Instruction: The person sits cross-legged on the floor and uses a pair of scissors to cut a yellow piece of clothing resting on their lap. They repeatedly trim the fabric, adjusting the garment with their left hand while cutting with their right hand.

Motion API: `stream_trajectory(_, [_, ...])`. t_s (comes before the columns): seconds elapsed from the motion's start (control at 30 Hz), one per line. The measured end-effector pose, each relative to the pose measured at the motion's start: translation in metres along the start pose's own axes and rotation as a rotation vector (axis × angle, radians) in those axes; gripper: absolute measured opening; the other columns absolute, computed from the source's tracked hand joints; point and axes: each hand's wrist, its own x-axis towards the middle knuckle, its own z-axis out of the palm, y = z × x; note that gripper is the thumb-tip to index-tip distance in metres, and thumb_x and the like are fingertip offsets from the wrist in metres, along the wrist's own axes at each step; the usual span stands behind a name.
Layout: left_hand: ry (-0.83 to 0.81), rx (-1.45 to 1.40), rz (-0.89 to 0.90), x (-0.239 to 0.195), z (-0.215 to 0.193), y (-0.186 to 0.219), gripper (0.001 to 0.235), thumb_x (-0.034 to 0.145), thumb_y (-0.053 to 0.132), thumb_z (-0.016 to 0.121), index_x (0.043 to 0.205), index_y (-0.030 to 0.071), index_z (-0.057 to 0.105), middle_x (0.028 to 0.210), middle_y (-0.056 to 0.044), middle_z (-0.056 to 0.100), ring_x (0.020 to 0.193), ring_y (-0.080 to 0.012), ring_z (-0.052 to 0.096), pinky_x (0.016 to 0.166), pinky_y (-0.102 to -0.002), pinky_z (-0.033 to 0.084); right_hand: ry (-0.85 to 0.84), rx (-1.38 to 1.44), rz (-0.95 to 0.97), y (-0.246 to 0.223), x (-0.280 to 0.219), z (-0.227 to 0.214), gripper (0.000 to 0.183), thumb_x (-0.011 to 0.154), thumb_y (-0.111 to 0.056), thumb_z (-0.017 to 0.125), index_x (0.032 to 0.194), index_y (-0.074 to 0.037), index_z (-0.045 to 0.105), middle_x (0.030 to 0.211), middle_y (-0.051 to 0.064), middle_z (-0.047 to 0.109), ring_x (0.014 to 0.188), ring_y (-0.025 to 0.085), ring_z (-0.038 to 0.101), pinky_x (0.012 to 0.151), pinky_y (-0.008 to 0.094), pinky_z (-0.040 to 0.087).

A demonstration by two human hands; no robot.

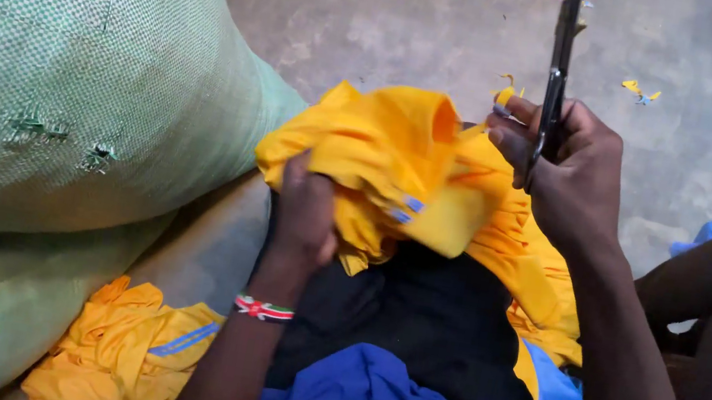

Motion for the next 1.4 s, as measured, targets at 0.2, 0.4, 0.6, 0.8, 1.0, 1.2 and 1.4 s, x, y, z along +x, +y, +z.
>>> stream_trajectory(0.2, [0.277,-0.116,-0.010,0.020,-0.060,0.050,0.078,0.088,0.027,0.077,0.147,-0.001,0.035,0.140,-0.031,0.054,0.125,-0.0385,0.058,0.106,-0.061,0.042,-0.104,0.001,0.114,0.066,-0.018,-0.001,0.039,0.071,0.007,0.088,0.087,0.002,0.052,0.124,0.023,0.072,0.108,0.028,0.072,0.080,0.030,0.062])
stream_trajectory(0.4, [0.124,-0.122,-0.048,0.030,-0.088,0.028,0.036,0.086,0.024,0.080,0.114,0.007,0.067,0.112,-0.015,0.071,0.102,-0.0324,0.069,0.081,-0.049,0.058,-0.183,-0.151,0.079,0.065,-0.028,0.004,0.042,0.066,0.002,0.094,0.083,0.000,0.056,0.115,0.019,0.077,0.107,0.022,0.072,0.082,0.025,0.054])
stream_trajectory(0.6, [0.130,0.066,0.054,0.018,-0.076,0.033,0.039,0.090,0.025,0.078,0.113,0.001,0.059,0.101,-0.010,0.065,0.086,-0.0227,0.067,0.056,-0.031,0.055,-0.134,-0.198,0.044,0.105,-0.018,-0.005,0.037,0.073,0.002,0.092,0.087,0.001,0.058,0.101,0.019,0.076,0.099,0.021,0.073,0.083,0.024,0.053])
stream_trajectory(0.8, [-0.089,1.316,0.810,-0.041,-0.040,0.001,0.044,0.071,0.048,0.083,0.075,0.006,0.071,0.068,-0.015,0.062,0.086,-0.0413,0.065,0.067,-0.052,0.049,-0.071,-0.065,0.112,0.098,-0.020,0.003,0.037,0.077,0.002,0.089,0.089,-0.001,0.053,0.102,0.019,0.074,0.087,0.016,0.070,0.075,0.022,0.054])
stream_trajectory(1.0, [-0.547,0.430,0.294,-0.006,-0.022,0.048,0.019,0.086,0.009,0.061,0.067,0.009,0.062,0.060,0.001,0.063,0.059,-0.0119,0.062,0.053,-0.030,0.054,-0.018,0.040,0.150,0.095,-0.023,-0.002,0.035,0.084,0.000,0.085,0.088,-0.003,0.051,0.100,0.018,0.074,0.081,0.011,0.067,0.069,0.019,0.054])
stream_trajectory(1.2, [-0.006,0.005,0.129,0.054,-0.019,0.068,0.025,0.084,0.016,0.064,0.104,0.002,0.059,0.088,-0.011,0.063,0.073,-0.0211,0.068,0.063,-0.035,0.057,0.062,-0.007,0.168,0.095,-0.027,-0.006,0.032,0.089,-0.007,0.083,0.088,-0.009,0.051,0.097,0.011,0.074,0.064,0.004,0.059,0.055,0.014,0.044])
stream_trajectory(1.4, [0.064,0.833,0.348,-0.010,-0.045,0.019,0.049,0.080,0.057,0.082,0.089,0.011,0.069,0.085,-0.011,0.070,0.094,-0.0324,0.071,0.085,-0.042,0.055,0.046,-0.114,0.148,0.114,-0.018,-0.005,0.030,0.090,-0.011,0.085,0.089,-0.007,0.055,0.095,0.012,0.074,0.063,0.004,0.056,0.055,0.015,0.042])
